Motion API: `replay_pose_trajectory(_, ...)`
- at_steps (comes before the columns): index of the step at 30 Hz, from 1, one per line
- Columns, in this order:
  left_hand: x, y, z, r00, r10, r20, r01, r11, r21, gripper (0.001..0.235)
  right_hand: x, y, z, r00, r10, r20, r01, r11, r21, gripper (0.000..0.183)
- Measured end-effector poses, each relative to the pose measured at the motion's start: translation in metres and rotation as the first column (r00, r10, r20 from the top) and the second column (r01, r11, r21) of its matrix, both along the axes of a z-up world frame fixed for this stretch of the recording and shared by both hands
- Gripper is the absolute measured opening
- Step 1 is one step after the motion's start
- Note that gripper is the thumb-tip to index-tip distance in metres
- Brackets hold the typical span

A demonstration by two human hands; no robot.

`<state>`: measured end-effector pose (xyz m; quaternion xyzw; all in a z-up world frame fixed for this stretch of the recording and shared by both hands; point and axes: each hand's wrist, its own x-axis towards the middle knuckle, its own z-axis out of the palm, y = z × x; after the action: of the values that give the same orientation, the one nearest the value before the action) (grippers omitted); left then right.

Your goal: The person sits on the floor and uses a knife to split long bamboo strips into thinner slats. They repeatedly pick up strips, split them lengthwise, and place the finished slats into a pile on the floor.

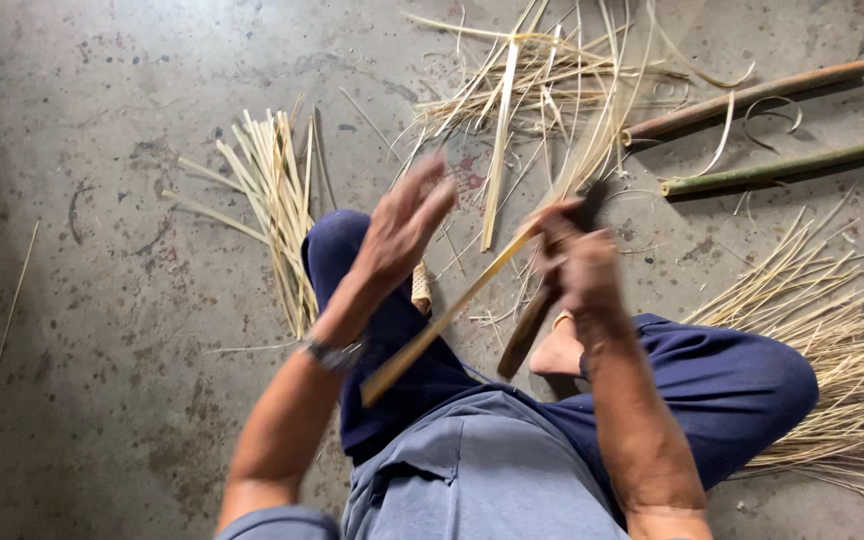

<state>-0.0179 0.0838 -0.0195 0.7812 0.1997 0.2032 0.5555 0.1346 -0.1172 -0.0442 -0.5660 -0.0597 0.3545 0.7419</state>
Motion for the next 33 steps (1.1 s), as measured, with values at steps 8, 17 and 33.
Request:
replay_pose_trajectory(8, -0.083, -0.014, -0.014, 0.966, -0.208, 0.153, 0.258, 0.797, -0.546, 0.045, 0.09, -0.055, -0.041, 0.888, -0.315, -0.335, 0.417, 0.859, 0.297, 0.012)
replay_pose_trajectory(17, -0.035, -0.072, -0.06, 0.833, 0.464, 0.3, 0.065, 0.457, -0.887, 0.026, 0.078, -0.072, -0.086, 0.827, -0.325, -0.459, 0.468, 0.85, 0.24, 0.013)
replay_pose_trajectory(33, 0.019, -0.065, 0.048, 0.604, 0.159, 0.781, -0.151, 0.985, -0.083, 0.015, -0.004, -0.108, -0.118, 0.817, -0.03, -0.576, 0.108, 0.989, 0.101, 0.032)
